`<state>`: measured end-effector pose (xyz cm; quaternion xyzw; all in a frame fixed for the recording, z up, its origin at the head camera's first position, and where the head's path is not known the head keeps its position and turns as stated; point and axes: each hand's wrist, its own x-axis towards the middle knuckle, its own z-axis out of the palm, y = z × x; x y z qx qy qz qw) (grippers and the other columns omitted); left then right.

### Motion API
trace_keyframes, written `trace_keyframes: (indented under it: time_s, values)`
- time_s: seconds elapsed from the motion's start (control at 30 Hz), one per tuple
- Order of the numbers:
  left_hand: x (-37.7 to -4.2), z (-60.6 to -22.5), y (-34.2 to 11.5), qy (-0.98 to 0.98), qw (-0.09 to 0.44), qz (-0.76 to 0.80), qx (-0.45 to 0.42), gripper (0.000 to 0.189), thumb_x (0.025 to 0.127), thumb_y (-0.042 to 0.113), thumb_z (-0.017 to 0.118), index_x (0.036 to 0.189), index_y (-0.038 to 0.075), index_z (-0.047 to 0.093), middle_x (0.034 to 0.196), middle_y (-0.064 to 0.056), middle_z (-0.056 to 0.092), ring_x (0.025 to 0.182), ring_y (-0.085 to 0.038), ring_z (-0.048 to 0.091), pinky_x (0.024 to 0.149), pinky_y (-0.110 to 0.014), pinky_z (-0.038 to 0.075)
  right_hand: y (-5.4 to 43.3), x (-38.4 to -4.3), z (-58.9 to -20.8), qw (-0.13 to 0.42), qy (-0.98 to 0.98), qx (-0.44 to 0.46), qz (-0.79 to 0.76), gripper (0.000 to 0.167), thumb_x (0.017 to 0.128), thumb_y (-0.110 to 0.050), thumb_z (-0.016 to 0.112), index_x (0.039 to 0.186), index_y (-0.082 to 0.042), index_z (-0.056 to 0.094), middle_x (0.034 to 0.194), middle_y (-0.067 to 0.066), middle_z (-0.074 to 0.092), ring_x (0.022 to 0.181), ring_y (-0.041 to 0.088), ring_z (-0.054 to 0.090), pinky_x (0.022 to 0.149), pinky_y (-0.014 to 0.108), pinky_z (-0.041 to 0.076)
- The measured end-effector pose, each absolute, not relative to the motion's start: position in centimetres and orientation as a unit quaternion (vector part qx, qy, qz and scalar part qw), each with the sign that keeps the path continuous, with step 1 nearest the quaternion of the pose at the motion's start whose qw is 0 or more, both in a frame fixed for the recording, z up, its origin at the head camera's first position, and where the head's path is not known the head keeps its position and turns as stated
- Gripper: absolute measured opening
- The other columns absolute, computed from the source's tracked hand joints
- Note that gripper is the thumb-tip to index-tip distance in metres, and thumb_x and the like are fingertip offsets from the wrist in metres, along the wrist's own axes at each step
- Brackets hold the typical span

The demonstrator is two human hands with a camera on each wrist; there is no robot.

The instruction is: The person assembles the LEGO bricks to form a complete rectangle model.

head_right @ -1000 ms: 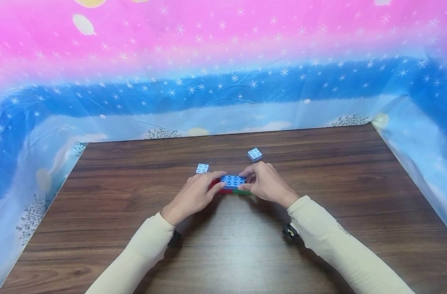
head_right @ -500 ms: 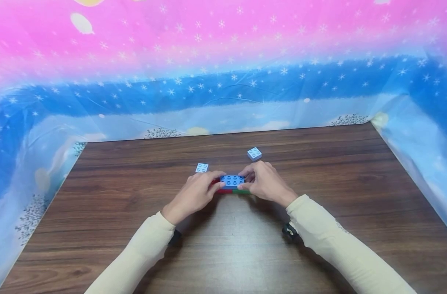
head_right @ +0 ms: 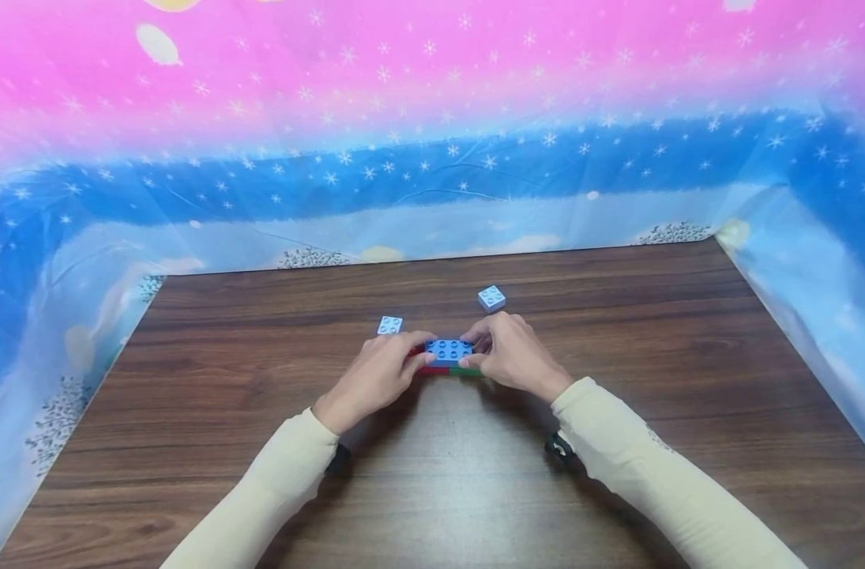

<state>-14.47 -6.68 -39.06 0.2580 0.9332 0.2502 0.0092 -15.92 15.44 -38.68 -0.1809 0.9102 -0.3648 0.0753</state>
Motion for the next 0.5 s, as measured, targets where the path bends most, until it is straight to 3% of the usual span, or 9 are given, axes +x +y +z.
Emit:
trace_keyframes:
  time_s: [0.23,0.5]
  values:
    - [-14.53,-39.06,-6.60,0.934,0.013,0.250,0.256,0.032,0.103,0.023,0.061,0.128,0.005,0.067,0.115,-0.010,0.072,0.082,-0.017,0.061,0.076,-0.035,0.052,15.38,-15.86,-38.71,0.075,0.912,-0.176,-0.363,0.028,0.086,-0.011,0.082,0.112,-0.001,0.076,0.089,0.003,0.073,0.078,0.015,0.066,0.070,0.034,0.055]
    - [-14.55,-38.97,-6.63,0.935,0.020,0.251,0.250,0.031,0.102,0.023,0.061,0.127,0.006,0.068,0.111,-0.008,0.073,0.077,-0.016,0.057,0.069,-0.030,0.048,15.20,-15.75,-38.76,0.070,0.915,-0.170,-0.360,0.026,0.085,-0.011,0.083,0.110,-0.002,0.077,0.087,0.003,0.073,0.077,0.016,0.066,0.069,0.033,0.054]
